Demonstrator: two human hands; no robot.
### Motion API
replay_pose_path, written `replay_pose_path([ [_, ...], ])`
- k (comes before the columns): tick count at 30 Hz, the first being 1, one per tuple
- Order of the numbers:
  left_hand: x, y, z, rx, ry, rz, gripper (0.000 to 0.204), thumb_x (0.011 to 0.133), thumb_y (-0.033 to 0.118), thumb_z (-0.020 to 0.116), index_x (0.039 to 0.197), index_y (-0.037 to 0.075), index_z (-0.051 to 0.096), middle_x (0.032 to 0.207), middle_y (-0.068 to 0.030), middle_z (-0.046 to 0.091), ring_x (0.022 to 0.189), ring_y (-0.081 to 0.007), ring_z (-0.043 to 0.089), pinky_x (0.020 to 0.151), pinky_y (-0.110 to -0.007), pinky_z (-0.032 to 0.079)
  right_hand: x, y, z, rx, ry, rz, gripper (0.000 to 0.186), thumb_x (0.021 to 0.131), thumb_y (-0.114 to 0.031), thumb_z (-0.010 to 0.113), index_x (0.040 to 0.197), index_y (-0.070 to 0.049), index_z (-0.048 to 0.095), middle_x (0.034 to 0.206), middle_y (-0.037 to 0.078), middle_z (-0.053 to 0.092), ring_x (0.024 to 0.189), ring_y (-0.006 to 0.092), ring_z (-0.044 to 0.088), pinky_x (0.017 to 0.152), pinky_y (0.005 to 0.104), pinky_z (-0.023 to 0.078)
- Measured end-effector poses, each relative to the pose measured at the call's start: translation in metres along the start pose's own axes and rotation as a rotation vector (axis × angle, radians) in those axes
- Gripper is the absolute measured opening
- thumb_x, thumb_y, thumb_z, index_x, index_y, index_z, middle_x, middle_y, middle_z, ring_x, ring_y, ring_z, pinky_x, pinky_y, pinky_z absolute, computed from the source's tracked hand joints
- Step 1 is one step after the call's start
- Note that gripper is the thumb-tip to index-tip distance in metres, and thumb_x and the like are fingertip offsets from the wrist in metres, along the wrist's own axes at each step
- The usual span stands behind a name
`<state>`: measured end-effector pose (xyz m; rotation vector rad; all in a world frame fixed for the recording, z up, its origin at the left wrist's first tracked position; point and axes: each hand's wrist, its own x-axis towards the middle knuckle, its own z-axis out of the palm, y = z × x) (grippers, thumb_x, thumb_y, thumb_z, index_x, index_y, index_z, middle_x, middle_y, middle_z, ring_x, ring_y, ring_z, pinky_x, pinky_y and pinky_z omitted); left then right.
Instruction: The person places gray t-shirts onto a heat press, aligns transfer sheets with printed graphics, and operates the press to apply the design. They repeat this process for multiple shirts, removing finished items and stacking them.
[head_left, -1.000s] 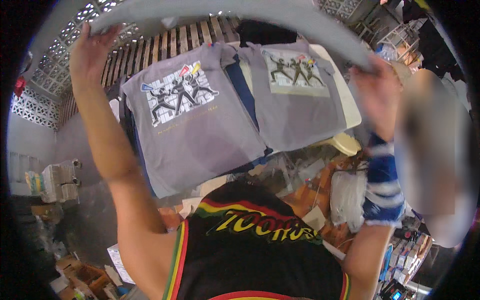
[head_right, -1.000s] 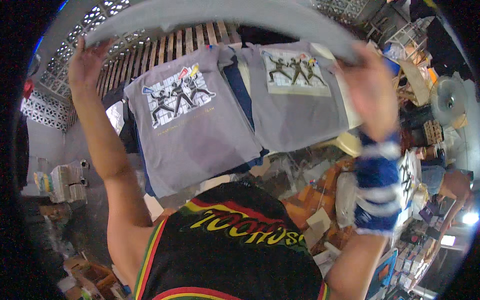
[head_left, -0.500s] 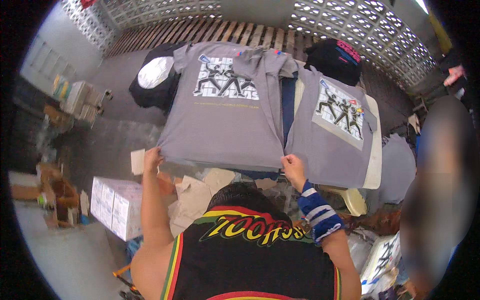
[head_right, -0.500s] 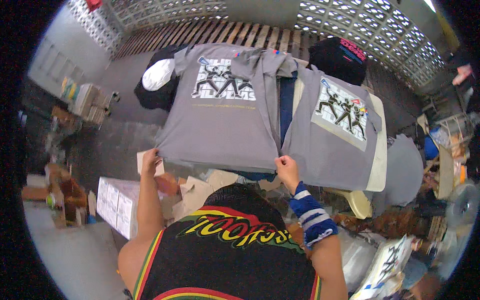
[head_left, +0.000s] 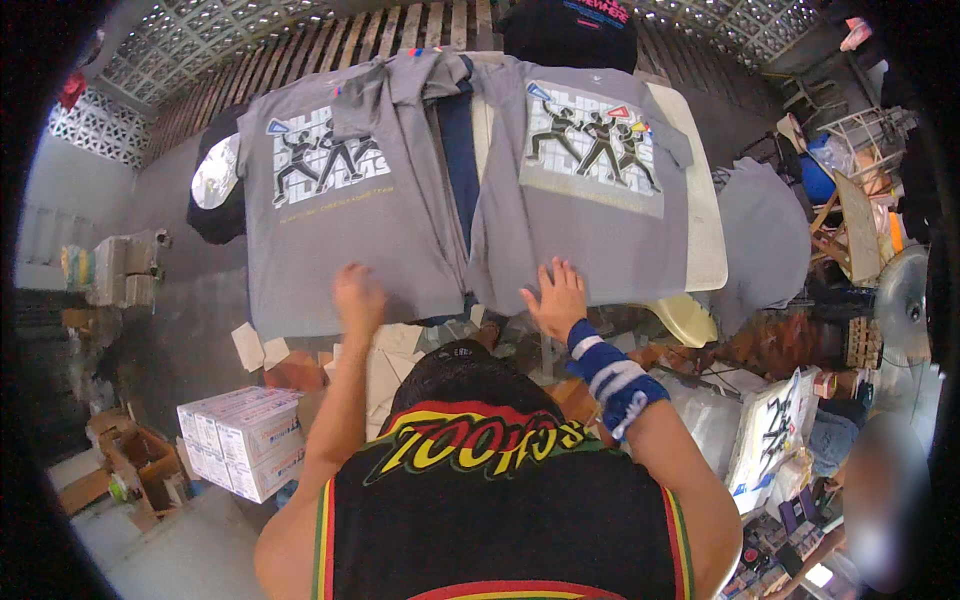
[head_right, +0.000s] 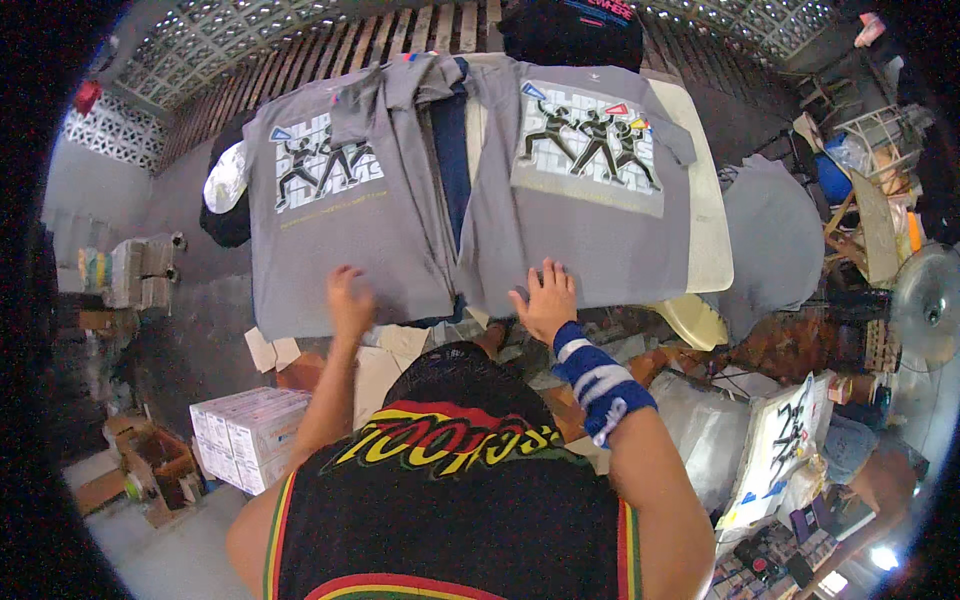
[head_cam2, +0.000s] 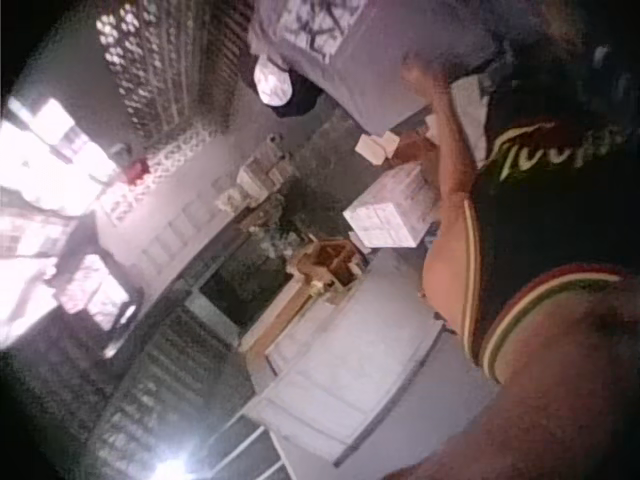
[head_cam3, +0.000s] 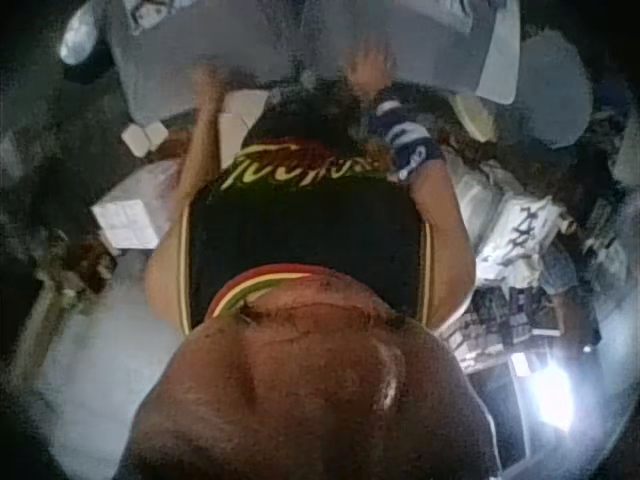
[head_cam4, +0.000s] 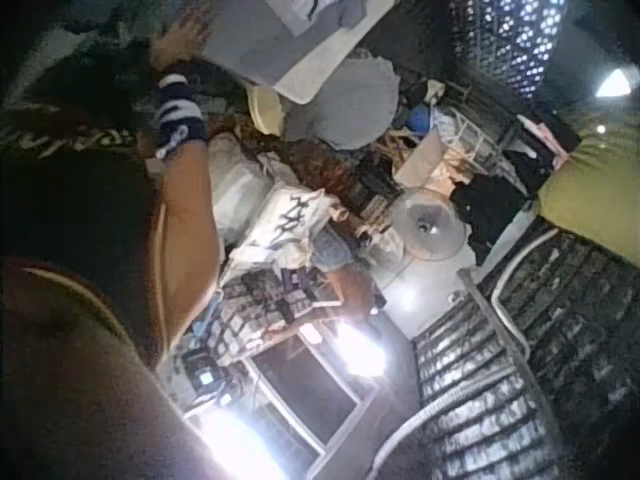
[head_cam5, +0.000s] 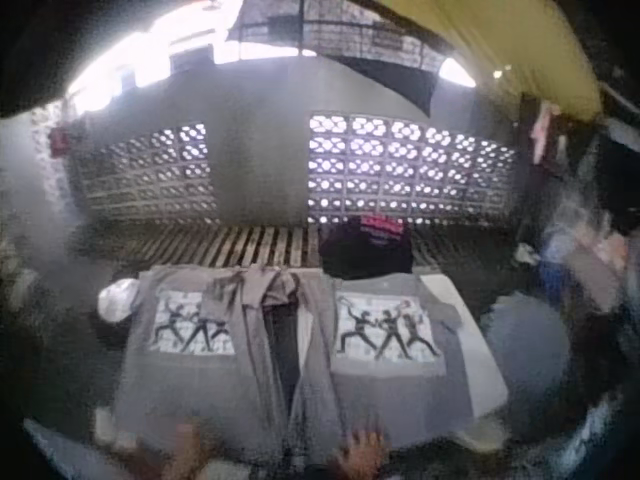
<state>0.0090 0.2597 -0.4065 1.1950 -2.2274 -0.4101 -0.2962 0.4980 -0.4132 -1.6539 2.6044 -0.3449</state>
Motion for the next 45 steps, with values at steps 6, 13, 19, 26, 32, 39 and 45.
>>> replay_pose_path([
  [6, 0.1, 0.172, 0.139, -0.23, -0.364, 0.52, 0.038, 0.082, 0.005, 0.064, 0.12, 0.005, 0.061, 0.137, -0.0167, 0.054, 0.135, -0.0379, 0.045, 0.116, -0.056, 0.031, 0.133, 0.045, -0.023, 0.001, -0.136, -0.002, 0.021, 0.085, -0.021, 0.063, 0.097, -0.005, 0.067, 0.105, 0.014, 0.065, 0.104, 0.0353, 0.06, 0.086, 0.0485, 0.05],
  [13, 0.139, 0.167, 0.183, -0.101, -0.571, 0.461, 0.05, 0.088, 0.009, 0.061, 0.137, 0.005, 0.052, 0.138, -0.0124, 0.055, 0.14, -0.03, 0.043, 0.12, -0.056, 0.022, 0.227, 0.055, 0.007, 0.116, 0.031, -0.361, 0.025, 0.082, -0.015, 0.066, 0.106, -0.007, 0.063, 0.11, 0.009, 0.064, 0.105, 0.0313, 0.06, 0.086, 0.0439, 0.049],
  [19, 0.131, 0.154, 0.192, -0.169, -0.511, 0.433, 0.054, 0.087, 0.009, 0.058, 0.14, 0.006, 0.051, 0.138, -0.0129, 0.055, 0.139, -0.0268, 0.045, 0.12, -0.055, 0.024, 0.238, 0.065, 0.011, 0.147, -0.058, -0.369, 0.023, 0.085, -0.015, 0.064, 0.107, -0.009, 0.063, 0.103, 0.009, 0.066, 0.103, 0.0303, 0.061, 0.085, 0.0437, 0.049],
  [26, 0.13, 0.159, 0.193, -0.128, -0.429, 0.483, 0.049, 0.085, 0.011, 0.06, 0.134, 0.008, 0.056, 0.139, -0.0099, 0.055, 0.139, -0.0254, 0.045, 0.121, -0.054, 0.023, 0.242, 0.069, 0.007, 0.103, -0.042, -0.394, 0.032, 0.086, -0.016, 0.063, 0.117, -0.01, 0.062, 0.096, 0.009, 0.069, 0.093, 0.0303, 0.064, 0.077, 0.0419, 0.053],
  [32, 0.12, 0.161, 0.195, -0.107, -0.44, 0.458, 0.045, 0.085, 0.013, 0.06, 0.13, 0.009, 0.059, 0.139, -0.0077, 0.055, 0.139, -0.0241, 0.044, 0.121, -0.054, 0.022, 0.239, 0.065, 0.005, 0.057, -0.108, -0.36, 0.041, 0.086, -0.017, 0.065, 0.126, -0.012, 0.061, 0.096, 0.009, 0.07, 0.089, 0.0302, 0.066, 0.074, 0.0427, 0.054],
  [39, 0.117, 0.162, 0.194, -0.106, -0.457, 0.445, 0.05, 0.084, 0.012, 0.061, 0.133, 0.009, 0.057, 0.141, -0.0093, 0.053, 0.142, -0.0246, 0.041, 0.123, -0.053, 0.019, 0.237, 0.063, 0.006, -0.061, -0.084, -0.464, 0.043, 0.084, -0.015, 0.064, 0.127, -0.015, 0.06, 0.094, 0.007, 0.071, 0.084, 0.0284, 0.069, 0.07, 0.0409, 0.056],
  [45, 0.115, 0.156, 0.191, -0.122, -0.448, 0.448, 0.051, 0.083, 0.013, 0.062, 0.134, 0.011, 0.057, 0.14, -0.0089, 0.054, 0.141, -0.0242, 0.041, 0.123, -0.052, 0.018, 0.238, 0.056, 0.007, -0.052, -0.117, -0.484, 0.045, 0.084, -0.015, 0.064, 0.129, -0.015, 0.06, 0.094, 0.006, 0.071, 0.084, 0.0269, 0.069, 0.069, 0.0406, 0.056],
])
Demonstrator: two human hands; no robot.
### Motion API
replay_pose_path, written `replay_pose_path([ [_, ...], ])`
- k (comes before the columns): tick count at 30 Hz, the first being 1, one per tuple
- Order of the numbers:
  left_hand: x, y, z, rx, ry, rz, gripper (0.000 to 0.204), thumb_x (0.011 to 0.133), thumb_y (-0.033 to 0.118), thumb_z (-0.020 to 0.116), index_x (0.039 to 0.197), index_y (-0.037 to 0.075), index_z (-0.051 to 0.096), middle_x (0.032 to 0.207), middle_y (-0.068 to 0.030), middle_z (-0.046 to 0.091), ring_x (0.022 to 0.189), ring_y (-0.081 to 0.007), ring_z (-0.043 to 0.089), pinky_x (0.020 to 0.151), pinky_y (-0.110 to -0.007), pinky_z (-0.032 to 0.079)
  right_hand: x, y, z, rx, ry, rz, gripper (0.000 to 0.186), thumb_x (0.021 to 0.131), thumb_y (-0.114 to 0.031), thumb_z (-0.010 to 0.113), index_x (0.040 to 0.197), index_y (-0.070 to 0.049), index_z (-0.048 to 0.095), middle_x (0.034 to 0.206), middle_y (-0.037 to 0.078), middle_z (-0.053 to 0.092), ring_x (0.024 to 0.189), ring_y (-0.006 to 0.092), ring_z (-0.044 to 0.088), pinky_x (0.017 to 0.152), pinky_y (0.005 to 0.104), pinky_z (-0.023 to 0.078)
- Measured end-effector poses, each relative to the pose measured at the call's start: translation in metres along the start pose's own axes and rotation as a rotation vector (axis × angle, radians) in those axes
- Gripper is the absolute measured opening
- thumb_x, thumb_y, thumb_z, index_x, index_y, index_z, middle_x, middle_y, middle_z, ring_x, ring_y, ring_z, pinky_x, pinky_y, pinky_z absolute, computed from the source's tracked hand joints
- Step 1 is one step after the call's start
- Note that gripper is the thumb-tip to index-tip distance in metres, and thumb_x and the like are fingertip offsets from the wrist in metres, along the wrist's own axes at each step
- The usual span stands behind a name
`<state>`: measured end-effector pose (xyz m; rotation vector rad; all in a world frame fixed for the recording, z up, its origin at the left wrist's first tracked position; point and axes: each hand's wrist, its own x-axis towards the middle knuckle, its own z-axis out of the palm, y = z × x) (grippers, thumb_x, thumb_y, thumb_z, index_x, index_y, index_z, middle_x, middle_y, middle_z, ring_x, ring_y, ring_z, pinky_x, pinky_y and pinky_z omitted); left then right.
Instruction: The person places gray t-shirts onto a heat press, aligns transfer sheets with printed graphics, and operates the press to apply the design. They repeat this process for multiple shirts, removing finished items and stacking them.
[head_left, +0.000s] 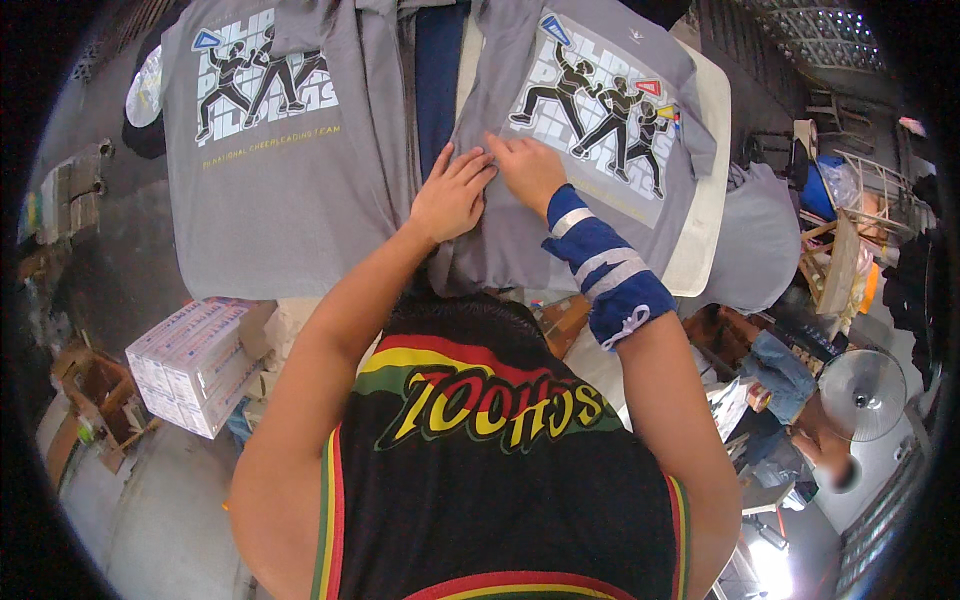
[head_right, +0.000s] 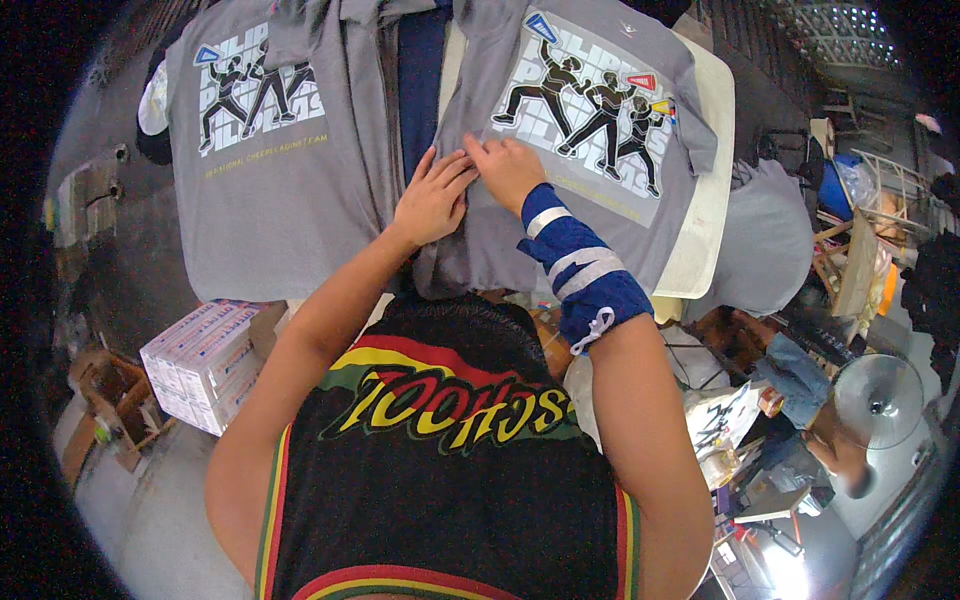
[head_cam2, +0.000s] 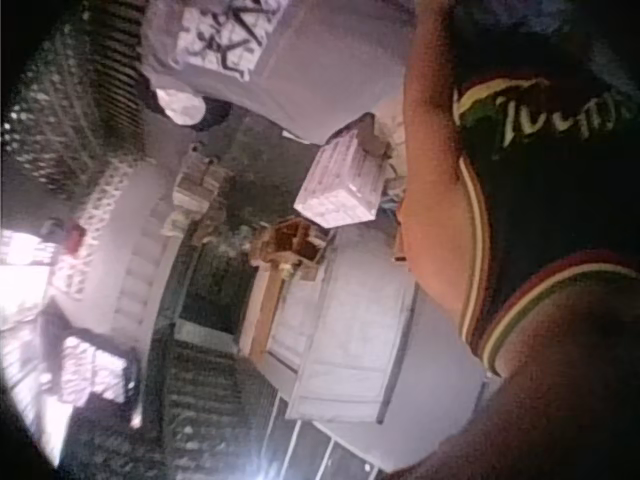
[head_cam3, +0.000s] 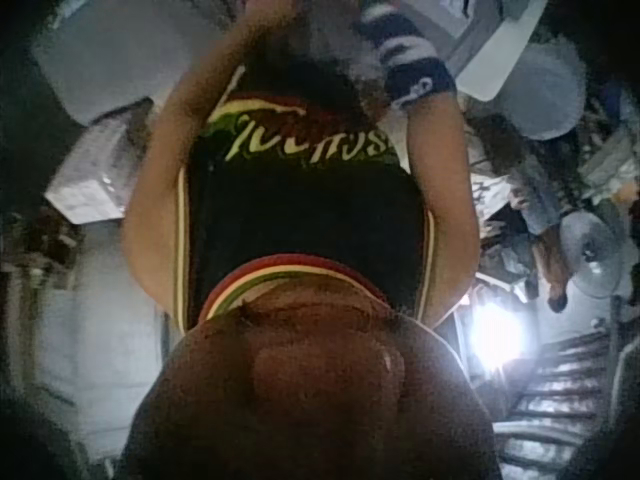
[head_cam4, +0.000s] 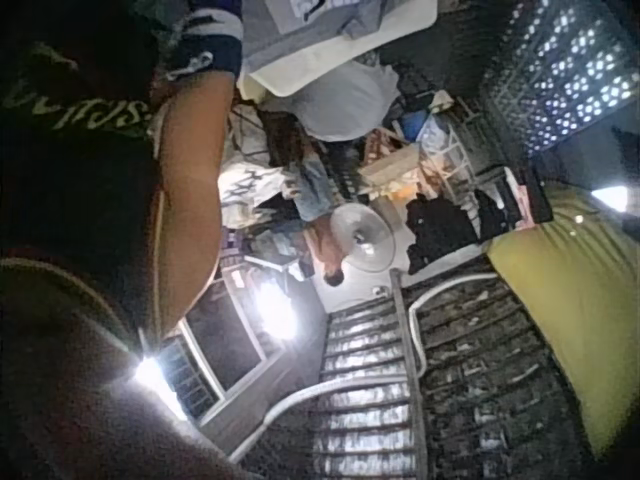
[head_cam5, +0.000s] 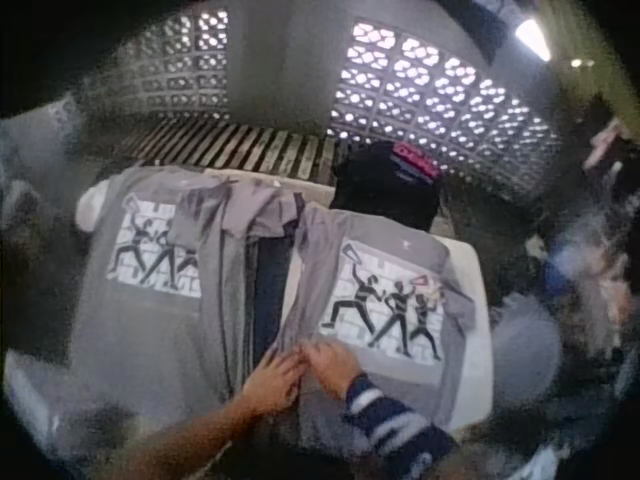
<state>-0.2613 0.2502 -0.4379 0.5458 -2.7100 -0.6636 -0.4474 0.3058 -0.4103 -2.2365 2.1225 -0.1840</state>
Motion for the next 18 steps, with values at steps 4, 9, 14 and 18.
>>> replay_pose_path([
  [4, -0.002, -0.001, -0.001, -0.001, -0.023, -0.03, 0.05, 0.082, 0.012, 0.062, 0.132, 0.011, 0.059, 0.14, -0.0087, 0.054, 0.14, -0.0243, 0.043, 0.123, -0.052, 0.02, 0.003, -0.004, 0.001, -0.053, 0.004, -0.087, 0.04, 0.086, -0.018, 0.062, 0.125, -0.013, 0.059, 0.086, 0.009, 0.07, 0.078, 0.032, 0.07, 0.068, 0.0441, 0.057],
  [9, -0.002, -0.001, 0.001, -0.014, 0.03, -0.003, 0.047, 0.082, 0.011, 0.062, 0.129, 0.011, 0.06, 0.142, -0.007, 0.053, 0.139, -0.0243, 0.043, 0.122, -0.053, 0.021, -0.001, 0.006, 0.005, 0.442, 0.04, 0.411, 0.033, 0.086, -0.014, 0.065, 0.119, -0.009, 0.066, 0.093, 0.011, 0.075, 0.084, 0.0287, 0.073, 0.074, 0.0401, 0.058],
  [14, 0.001, -0.001, 0.002, 0.012, 0.037, 0.026, 0.043, 0.083, 0.014, 0.061, 0.125, 0.011, 0.061, 0.142, -0.0039, 0.054, 0.139, -0.0235, 0.043, 0.121, -0.053, 0.023, -0.003, 0.026, 0.013, 0.923, 0.041, 0.753, 0.03, 0.085, -0.012, 0.07, 0.114, -0.004, 0.069, 0.099, 0.012, 0.076, 0.089, 0.0199, 0.072, 0.08, 0.031, 0.056],
  [18, 0.002, -0.002, 0.0, 0.01, -0.008, 0.001, 0.046, 0.081, 0.011, 0.061, 0.127, 0.011, 0.06, 0.144, -0.0027, 0.053, 0.14, -0.0235, 0.042, 0.121, -0.053, 0.022, 0.0, 0.031, 0.018, 0.994, -0.018, 0.763, 0.03, 0.088, -0.008, 0.07, 0.116, -0.001, 0.068, 0.1, 0.009, 0.074, 0.089, 0.0134, 0.068, 0.08, 0.0265, 0.053],
])
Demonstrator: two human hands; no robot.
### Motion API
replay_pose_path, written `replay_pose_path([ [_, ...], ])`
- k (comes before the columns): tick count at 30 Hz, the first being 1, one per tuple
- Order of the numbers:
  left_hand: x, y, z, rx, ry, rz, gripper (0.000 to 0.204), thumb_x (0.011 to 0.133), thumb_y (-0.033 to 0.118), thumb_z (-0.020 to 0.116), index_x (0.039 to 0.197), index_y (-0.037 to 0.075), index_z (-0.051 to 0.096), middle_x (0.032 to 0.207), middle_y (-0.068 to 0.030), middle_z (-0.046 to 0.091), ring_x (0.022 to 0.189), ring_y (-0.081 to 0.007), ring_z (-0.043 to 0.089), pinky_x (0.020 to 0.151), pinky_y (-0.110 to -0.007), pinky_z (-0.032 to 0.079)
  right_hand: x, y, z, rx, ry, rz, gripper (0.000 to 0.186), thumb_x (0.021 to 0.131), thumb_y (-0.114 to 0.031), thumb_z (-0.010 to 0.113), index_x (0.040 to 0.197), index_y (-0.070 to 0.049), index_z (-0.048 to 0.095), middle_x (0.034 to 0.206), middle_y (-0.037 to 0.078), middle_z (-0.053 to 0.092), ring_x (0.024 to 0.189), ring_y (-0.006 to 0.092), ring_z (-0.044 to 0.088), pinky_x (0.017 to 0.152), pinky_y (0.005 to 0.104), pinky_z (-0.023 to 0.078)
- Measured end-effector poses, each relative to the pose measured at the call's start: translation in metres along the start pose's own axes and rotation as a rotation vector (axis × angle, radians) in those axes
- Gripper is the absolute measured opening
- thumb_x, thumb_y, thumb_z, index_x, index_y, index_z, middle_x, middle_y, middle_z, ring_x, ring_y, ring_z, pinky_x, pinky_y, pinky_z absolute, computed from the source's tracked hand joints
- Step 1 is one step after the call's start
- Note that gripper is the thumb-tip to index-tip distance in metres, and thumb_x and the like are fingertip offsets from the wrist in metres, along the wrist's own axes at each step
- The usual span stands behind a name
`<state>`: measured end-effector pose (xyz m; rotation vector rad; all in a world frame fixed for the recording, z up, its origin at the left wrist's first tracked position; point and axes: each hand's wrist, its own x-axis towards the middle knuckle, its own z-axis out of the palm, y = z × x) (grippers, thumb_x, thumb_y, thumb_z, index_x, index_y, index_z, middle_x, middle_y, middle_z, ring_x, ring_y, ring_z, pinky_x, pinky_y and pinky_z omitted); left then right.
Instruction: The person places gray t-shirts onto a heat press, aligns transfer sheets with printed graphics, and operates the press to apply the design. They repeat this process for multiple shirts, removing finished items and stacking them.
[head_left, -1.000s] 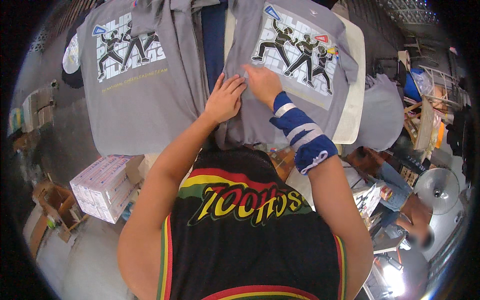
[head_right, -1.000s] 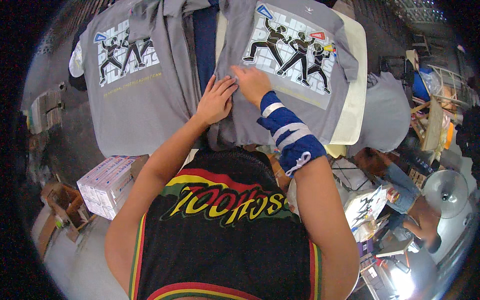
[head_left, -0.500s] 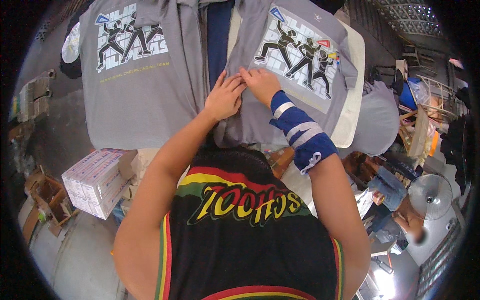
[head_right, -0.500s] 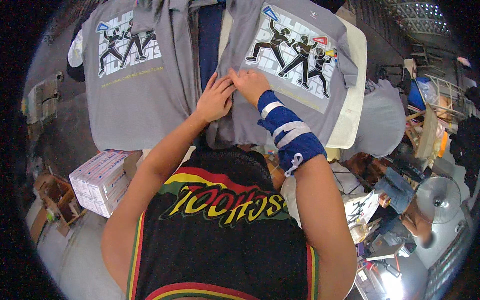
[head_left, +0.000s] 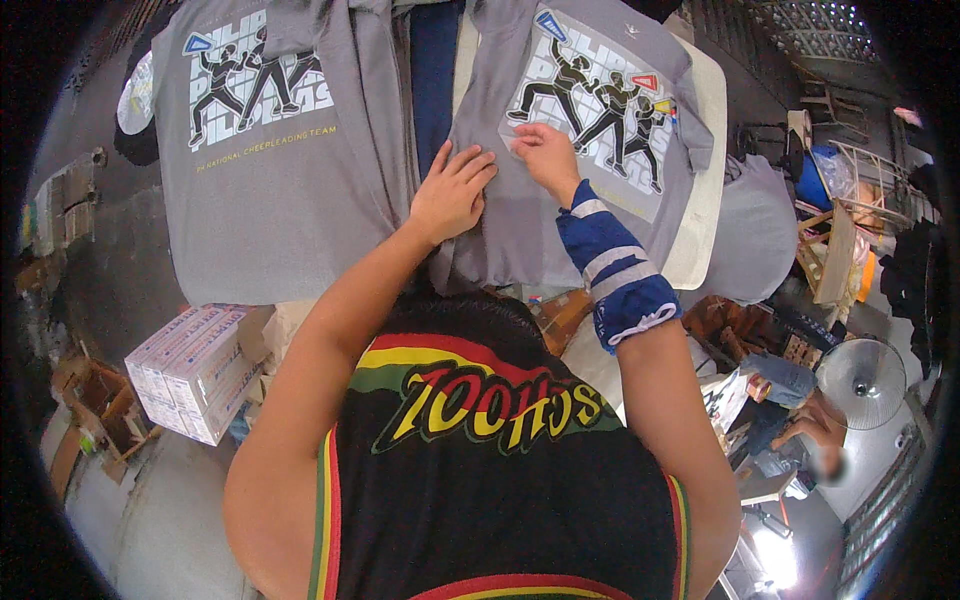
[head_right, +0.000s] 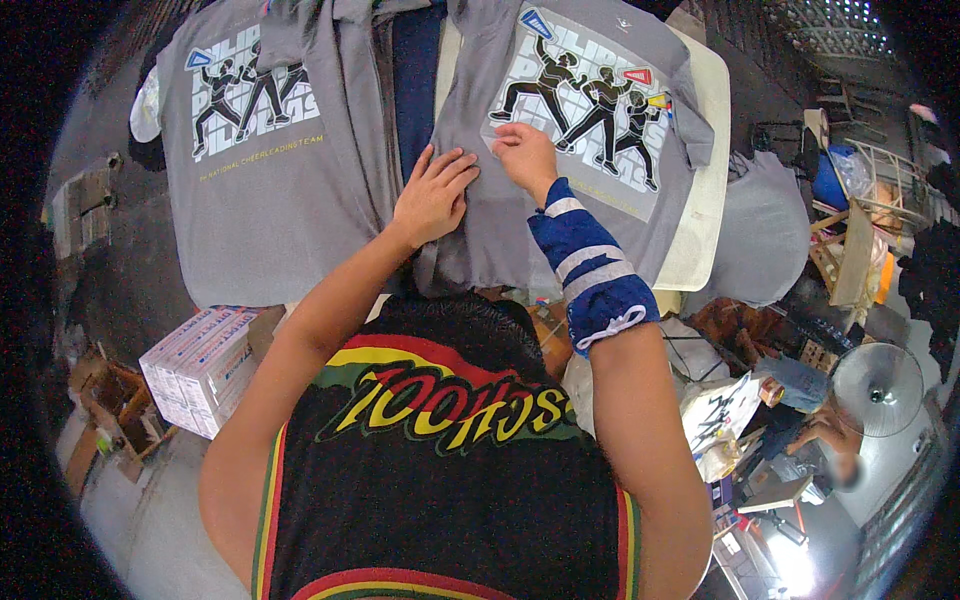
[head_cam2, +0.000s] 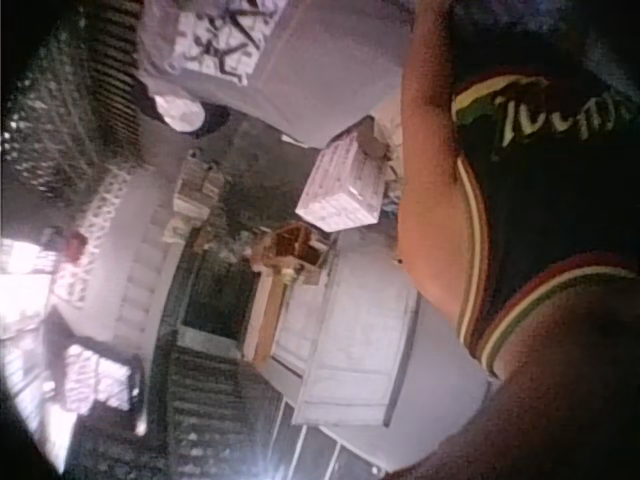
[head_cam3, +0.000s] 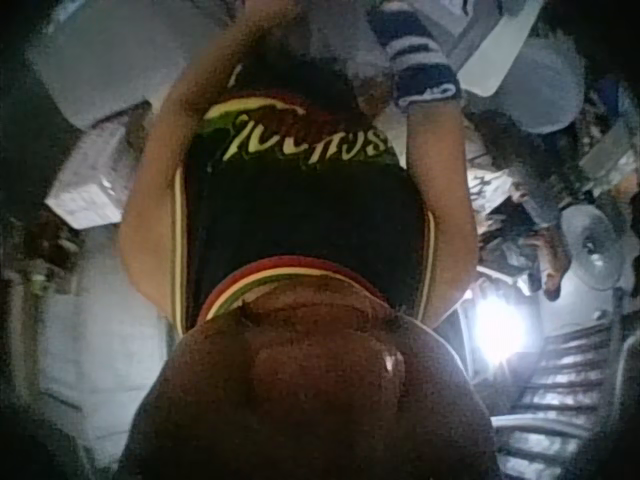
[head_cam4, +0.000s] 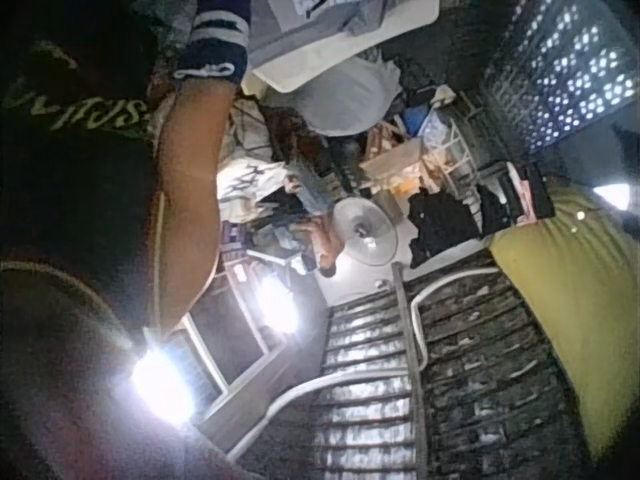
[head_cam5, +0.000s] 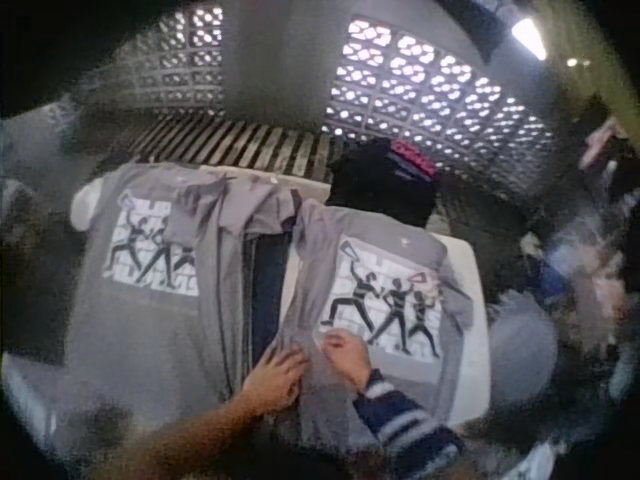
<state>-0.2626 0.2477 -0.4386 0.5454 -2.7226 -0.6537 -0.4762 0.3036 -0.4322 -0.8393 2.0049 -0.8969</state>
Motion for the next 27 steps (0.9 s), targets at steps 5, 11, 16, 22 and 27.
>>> replay_pose_path([
  [5, 0.0, -0.001, 0.0, -0.007, 0.007, 0.01, 0.046, 0.082, 0.011, 0.061, 0.128, 0.011, 0.06, 0.144, -0.0025, 0.052, 0.14, -0.023, 0.042, 0.121, -0.053, 0.022, -0.002, -0.005, 0.001, -0.031, 0.033, 0.021, 0.028, 0.087, -0.008, 0.07, 0.114, 0.0, 0.068, 0.098, 0.008, 0.074, 0.088, 0.0131, 0.068, 0.078, 0.0263, 0.053],
  [11, 0.002, -0.003, 0.0, 0.001, 0.024, 0.021, 0.045, 0.081, 0.013, 0.062, 0.126, 0.011, 0.061, 0.142, -0.0034, 0.054, 0.139, -0.0233, 0.043, 0.121, -0.054, 0.023, 0.009, 0.005, -0.01, 0.045, 0.208, 0.009, 0.023, 0.086, -0.007, 0.069, 0.108, -0.001, 0.07, 0.092, 0.007, 0.072, 0.081, 0.0156, 0.068, 0.07, 0.0283, 0.054],
  [16, 0.005, -0.003, 0.004, -0.012, 0.023, 0.015, 0.046, 0.082, 0.011, 0.061, 0.128, 0.01, 0.06, 0.143, -0.0028, 0.053, 0.14, -0.0241, 0.042, 0.121, -0.054, 0.023, 0.037, 0.038, -0.048, 0.376, 0.463, 0.087, 0.02, 0.081, -0.005, 0.07, 0.1, 0.001, 0.071, 0.081, 0.008, 0.07, 0.065, 0.0185, 0.066, 0.057, 0.031, 0.052],
  [22, 0.003, 0.0, -0.004, -0.001, 0.032, 0.024, 0.045, 0.079, 0.009, 0.063, 0.125, 0.008, 0.063, 0.142, -0.0062, 0.054, 0.138, -0.0272, 0.044, 0.12, -0.056, 0.023, 0.048, 0.066, -0.18, 0.472, 0.74, 0.104, 0.034, 0.076, -0.002, 0.072, 0.109, 0.002, 0.067, 0.096, 0.008, 0.069, 0.08, 0.0164, 0.065, 0.072, 0.0292, 0.054],
  [27, 0.055, 0.011, -0.01, 0.005, -0.062, -0.09, 0.039, 0.08, 0.009, 0.063, 0.119, 0.006, 0.063, 0.131, -0.0104, 0.057, 0.131, -0.0298, 0.048, 0.12, -0.056, 0.023, 0.061, 0.072, -0.224, 0.45, 0.884, -0.04, 0.031, 0.079, -0.003, 0.071, 0.108, 0.004, 0.066, 0.091, 0.006, 0.068, 0.075, 0.0159, 0.064, 0.07, 0.0294, 0.054],
])
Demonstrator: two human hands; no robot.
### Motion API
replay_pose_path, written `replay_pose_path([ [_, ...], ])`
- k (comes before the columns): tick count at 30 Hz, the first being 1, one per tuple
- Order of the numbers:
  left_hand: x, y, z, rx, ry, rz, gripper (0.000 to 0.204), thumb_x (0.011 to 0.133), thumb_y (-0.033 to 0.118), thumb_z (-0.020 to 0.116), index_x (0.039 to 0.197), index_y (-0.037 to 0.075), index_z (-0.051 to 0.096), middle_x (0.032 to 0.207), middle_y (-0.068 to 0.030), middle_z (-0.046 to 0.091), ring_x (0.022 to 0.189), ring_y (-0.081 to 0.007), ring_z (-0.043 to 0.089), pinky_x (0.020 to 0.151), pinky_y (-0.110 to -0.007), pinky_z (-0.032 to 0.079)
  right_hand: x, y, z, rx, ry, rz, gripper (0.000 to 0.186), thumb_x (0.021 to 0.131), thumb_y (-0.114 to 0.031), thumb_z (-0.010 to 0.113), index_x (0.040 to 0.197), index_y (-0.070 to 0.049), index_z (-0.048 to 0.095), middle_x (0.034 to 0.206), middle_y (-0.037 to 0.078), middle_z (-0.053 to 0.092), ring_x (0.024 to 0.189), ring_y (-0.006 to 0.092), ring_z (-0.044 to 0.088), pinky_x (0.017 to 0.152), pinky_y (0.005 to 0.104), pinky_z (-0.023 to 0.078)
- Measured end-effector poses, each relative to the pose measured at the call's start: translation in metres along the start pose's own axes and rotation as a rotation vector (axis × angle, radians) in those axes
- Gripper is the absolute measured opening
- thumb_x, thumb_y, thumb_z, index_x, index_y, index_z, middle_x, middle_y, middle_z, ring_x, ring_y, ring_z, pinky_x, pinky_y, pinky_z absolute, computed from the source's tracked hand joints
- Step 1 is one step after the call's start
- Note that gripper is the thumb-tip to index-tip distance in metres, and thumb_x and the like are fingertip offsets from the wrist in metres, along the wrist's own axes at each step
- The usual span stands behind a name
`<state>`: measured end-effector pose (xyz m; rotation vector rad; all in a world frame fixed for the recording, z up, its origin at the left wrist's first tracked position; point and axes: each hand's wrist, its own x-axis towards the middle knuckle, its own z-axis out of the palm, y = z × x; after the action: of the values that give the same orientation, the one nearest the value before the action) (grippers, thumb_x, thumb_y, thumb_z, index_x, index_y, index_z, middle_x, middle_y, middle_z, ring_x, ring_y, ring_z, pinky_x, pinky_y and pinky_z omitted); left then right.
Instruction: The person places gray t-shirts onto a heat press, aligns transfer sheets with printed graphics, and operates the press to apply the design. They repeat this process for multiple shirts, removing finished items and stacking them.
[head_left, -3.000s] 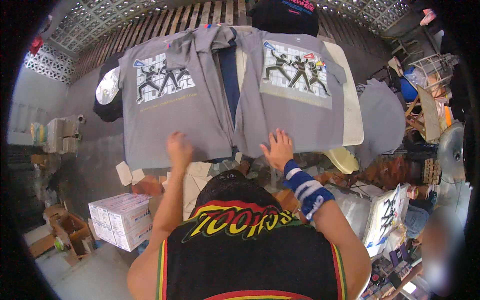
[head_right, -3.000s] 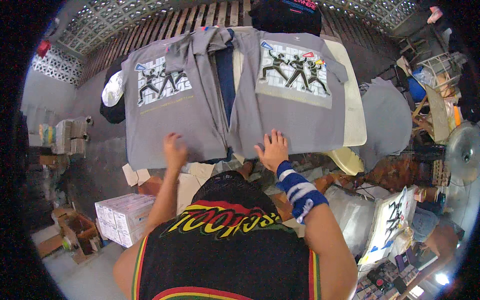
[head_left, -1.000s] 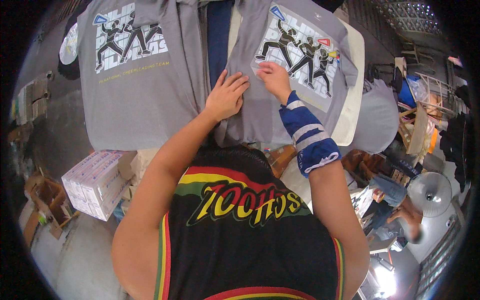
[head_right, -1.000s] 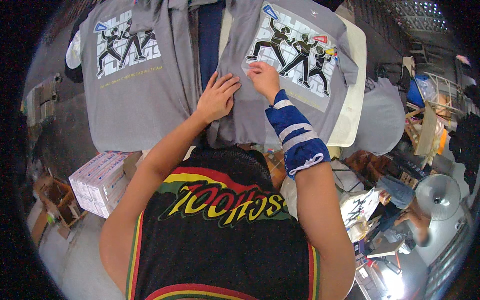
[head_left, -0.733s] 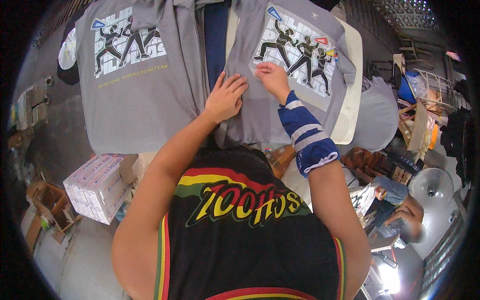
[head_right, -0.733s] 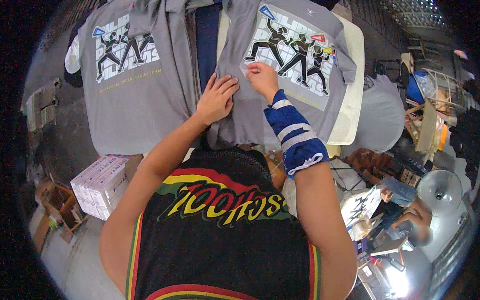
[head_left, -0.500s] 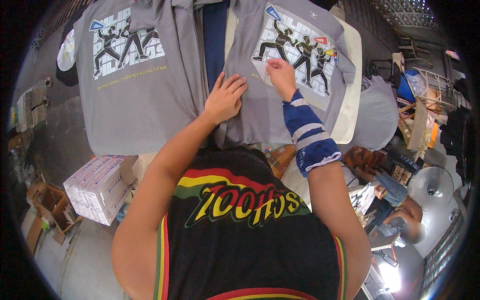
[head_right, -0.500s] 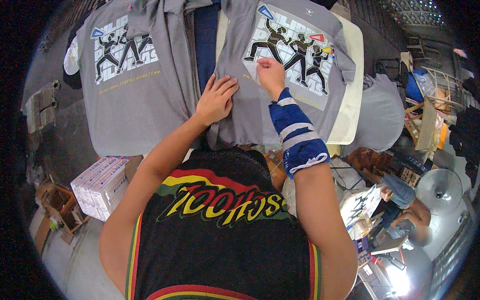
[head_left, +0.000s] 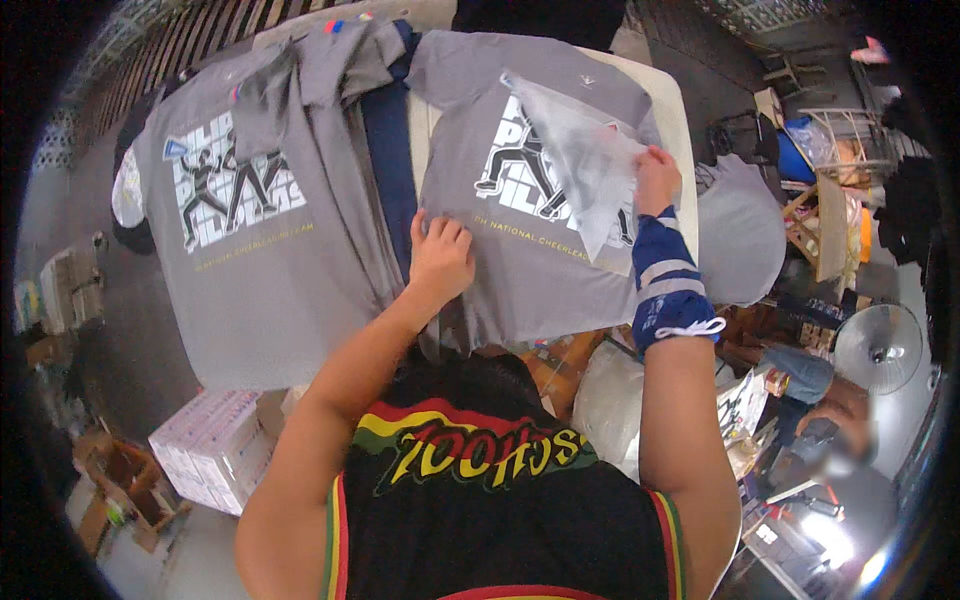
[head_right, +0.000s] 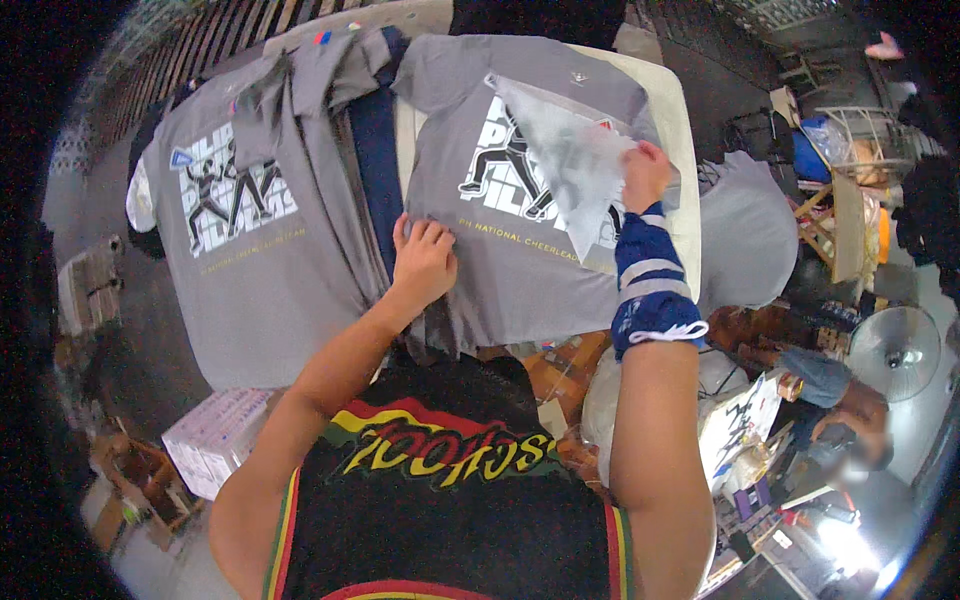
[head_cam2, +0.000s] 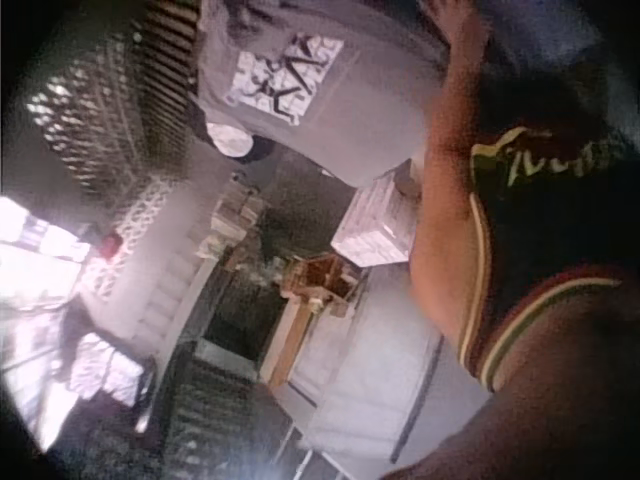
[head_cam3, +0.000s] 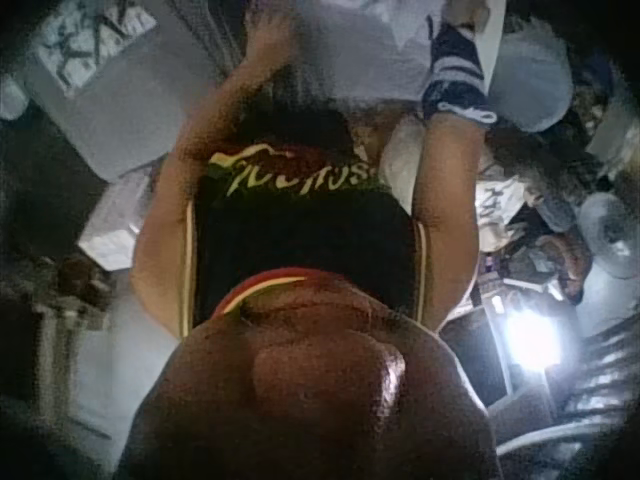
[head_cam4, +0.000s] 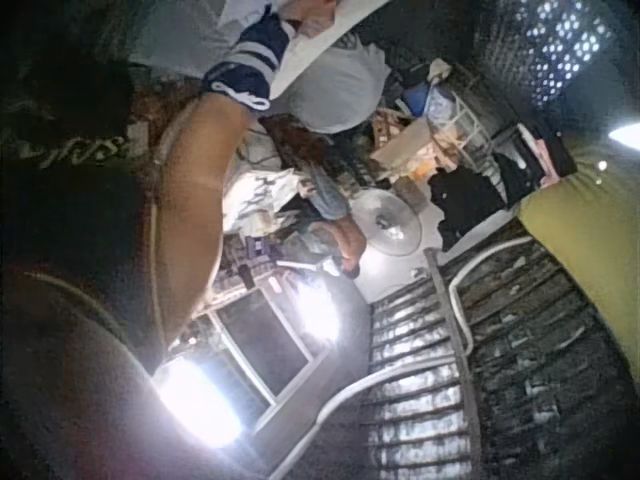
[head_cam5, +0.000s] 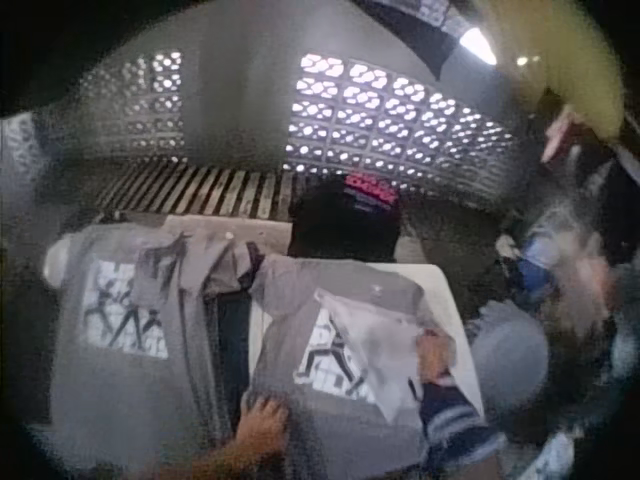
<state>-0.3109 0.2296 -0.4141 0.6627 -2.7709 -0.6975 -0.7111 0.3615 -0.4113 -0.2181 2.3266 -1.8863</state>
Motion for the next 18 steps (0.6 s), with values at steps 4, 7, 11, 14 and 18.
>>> replay_pose_path([
  [4, 0.092, 0.009, 0.019, -0.056, 0.132, 0.063, 0.051, 0.091, 0.023, 0.059, 0.137, 0.003, 0.05, 0.145, -0.0159, 0.047, 0.139, -0.0344, 0.04, 0.12, -0.057, 0.02, -0.009, 0.015, 0.013, 0.029, -0.232, 0.054, 0.031, 0.081, -0.003, 0.071, 0.111, 0.004, 0.066, 0.09, 0.006, 0.067, 0.07, 0.0146, 0.063, 0.067, 0.0297, 0.053],
  [7, 0.126, 0.009, 0.034, 0.126, -0.069, 0.017, 0.072, 0.099, 0.046, 0.048, 0.155, 0.005, 0.03, 0.164, -0.0153, 0.024, 0.152, -0.0358, 0.02, 0.123, -0.056, 0.014, -0.003, 0.017, -0.002, -0.191, -0.025, 0.134, 0.022, 0.085, 0.001, 0.069, 0.107, 0.002, 0.066, 0.09, 0.005, 0.067, 0.072, 0.0155, 0.063, 0.064, 0.0292, 0.052],
  [11, 0.136, 0.006, 0.042, 0.261, -0.135, -0.023, 0.075, 0.1, 0.051, 0.044, 0.157, 0.007, 0.026, 0.166, -0.0126, 0.02, 0.153, -0.0337, 0.014, 0.124, -0.055, 0.009, 0.033, 0.022, -0.06, -0.105, 0.049, 0.096, 0.017, 0.086, 0.0, 0.069, 0.103, 0.0, 0.068, 0.085, 0.007, 0.068, 0.068, 0.0162, 0.063, 0.062, 0.029, 0.051],
  [14, 0.135, 0.006, 0.041, 0.226, -0.036, 0.031, 0.075, 0.1, 0.05, 0.044, 0.157, 0.007, 0.026, 0.166, -0.0125, 0.02, 0.153, -0.0334, 0.014, 0.124, -0.054, 0.009, 0.061, 0.045, -0.115, 0.01, 0.235, 0.167, 0.022, 0.085, 0.004, 0.067, 0.107, 0.0, 0.067, 0.088, 0.007, 0.068, 0.071, 0.0171, 0.065, 0.064, 0.0291, 0.051],
  [18, 0.14, 0.011, 0.039, 0.243, -0.063, 0.027, 0.076, 0.098, 0.051, 0.045, 0.157, 0.007, 0.028, 0.165, -0.0113, 0.021, 0.153, -0.0331, 0.015, 0.124, -0.053, 0.009, 0.08, 0.074, -0.218, 0.164, 0.343, 0.211, 0.031, 0.086, -0.01, 0.068, 0.116, -0.005, 0.065, 0.102, 0.008, 0.068, 0.094, 0.0205, 0.067, 0.079, 0.0346, 0.056],
])
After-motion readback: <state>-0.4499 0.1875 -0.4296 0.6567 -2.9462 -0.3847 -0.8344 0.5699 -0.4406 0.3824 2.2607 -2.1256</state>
